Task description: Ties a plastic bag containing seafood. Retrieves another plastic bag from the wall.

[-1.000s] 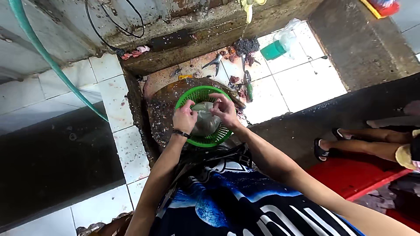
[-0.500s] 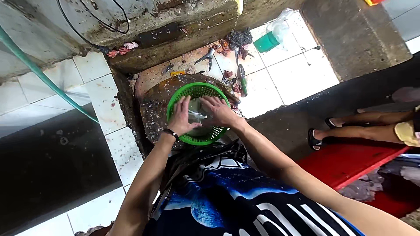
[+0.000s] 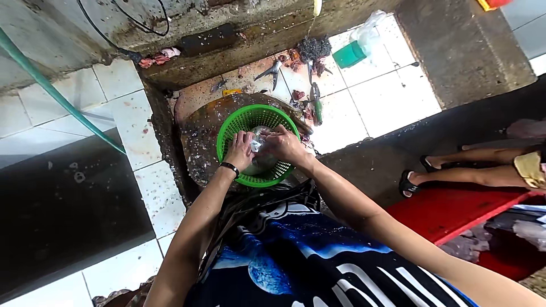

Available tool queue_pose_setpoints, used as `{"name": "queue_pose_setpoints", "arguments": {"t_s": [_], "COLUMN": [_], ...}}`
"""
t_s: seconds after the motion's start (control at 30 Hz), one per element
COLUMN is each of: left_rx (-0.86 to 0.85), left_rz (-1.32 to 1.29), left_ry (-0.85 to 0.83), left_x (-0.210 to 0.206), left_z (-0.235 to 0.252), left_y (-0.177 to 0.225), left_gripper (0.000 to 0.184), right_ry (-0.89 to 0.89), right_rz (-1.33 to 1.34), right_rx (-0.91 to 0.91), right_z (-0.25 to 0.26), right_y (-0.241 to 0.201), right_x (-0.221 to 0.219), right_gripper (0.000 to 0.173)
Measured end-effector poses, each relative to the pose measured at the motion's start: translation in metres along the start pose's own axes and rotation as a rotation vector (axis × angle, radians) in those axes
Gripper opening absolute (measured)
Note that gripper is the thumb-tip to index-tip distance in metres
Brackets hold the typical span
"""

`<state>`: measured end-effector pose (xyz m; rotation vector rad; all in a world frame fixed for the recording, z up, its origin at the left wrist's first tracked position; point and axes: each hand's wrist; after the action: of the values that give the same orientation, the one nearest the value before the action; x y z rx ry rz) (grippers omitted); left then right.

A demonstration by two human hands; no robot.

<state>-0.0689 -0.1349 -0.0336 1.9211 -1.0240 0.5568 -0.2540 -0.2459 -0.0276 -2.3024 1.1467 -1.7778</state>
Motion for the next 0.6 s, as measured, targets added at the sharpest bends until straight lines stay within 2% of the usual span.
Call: {"name": "queue_pose_setpoints", "arguments": {"t_s": [0.4, 0.6], "left_rx": [-0.014, -0.034], "left_rz": [-0.020, -0.018], "left_ry": [0.010, 0.073], "left_x": [-0.0027, -0.0093], "left_z": [0.0037, 0.0030], "left_y": [-0.0035, -0.0072], "left_gripper": [0.062, 0.056], "right_ry": [0.022, 0.044], "right_rz": [-0.002, -0.001], "right_rx": [-0.015, -0.022], "right_z": [-0.0032, -0.0001], "right_y": [-0.0046, -0.0029], "right_x": [0.0012, -0.0032], "right_gripper": [0.026, 0.025]}}
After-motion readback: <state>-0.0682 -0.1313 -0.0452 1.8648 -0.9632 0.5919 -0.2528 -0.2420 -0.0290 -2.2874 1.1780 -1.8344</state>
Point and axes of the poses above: each hand's wrist, its own z-axis towards the middle knuckle, its own x-axis out of the back of the hand, y = z × x, and after that the axes turned 15 degrees about -y, right-handed
